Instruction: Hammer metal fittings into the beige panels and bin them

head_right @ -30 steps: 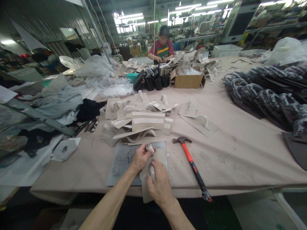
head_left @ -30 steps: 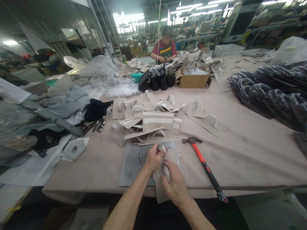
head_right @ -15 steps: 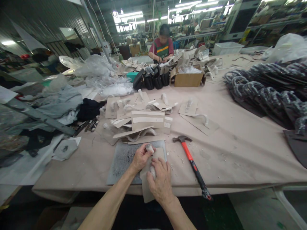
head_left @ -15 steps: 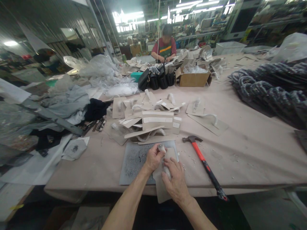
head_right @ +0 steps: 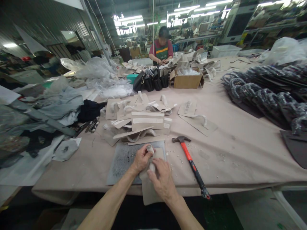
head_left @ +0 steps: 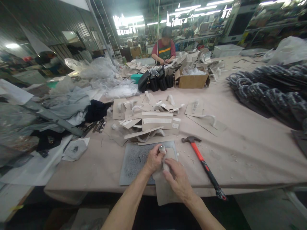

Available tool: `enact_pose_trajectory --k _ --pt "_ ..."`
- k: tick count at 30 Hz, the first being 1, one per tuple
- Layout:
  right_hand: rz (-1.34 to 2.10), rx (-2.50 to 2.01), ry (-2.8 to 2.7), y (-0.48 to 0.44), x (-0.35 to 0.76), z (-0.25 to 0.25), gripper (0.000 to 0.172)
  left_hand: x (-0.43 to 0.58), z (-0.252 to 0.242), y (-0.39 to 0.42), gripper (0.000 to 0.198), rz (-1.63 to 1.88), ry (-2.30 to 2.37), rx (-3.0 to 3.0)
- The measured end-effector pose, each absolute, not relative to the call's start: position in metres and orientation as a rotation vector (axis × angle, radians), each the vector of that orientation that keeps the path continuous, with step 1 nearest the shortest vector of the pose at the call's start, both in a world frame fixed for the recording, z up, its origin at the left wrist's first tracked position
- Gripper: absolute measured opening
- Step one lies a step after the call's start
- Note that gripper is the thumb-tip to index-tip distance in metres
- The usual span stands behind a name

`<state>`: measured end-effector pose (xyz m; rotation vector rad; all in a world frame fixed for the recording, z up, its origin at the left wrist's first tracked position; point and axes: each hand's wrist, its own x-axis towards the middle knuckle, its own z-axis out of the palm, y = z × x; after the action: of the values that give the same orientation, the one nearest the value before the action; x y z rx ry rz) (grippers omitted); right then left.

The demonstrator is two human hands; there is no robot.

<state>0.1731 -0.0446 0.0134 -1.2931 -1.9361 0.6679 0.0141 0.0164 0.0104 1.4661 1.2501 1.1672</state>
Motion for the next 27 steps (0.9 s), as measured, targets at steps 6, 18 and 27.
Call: enact_pose_trajectory --k 6,18,27 --pt "0.136 -1.776 -1.855 -0.008 0.257 0.021 0.034 0.018 0.007 0.01 0.019 1.184 1.273 1.566" --pt "1.27 -1.902 -1.505 0.002 0.273 0.071 0.018 0.018 0.006 0.012 0.019 1.19 1.299 1.618" --pt "0.163 -1.495 -2.226 -0.03 0.239 0.121 0.031 0.019 0.003 0.011 0.014 1.171 1.338 1.637"
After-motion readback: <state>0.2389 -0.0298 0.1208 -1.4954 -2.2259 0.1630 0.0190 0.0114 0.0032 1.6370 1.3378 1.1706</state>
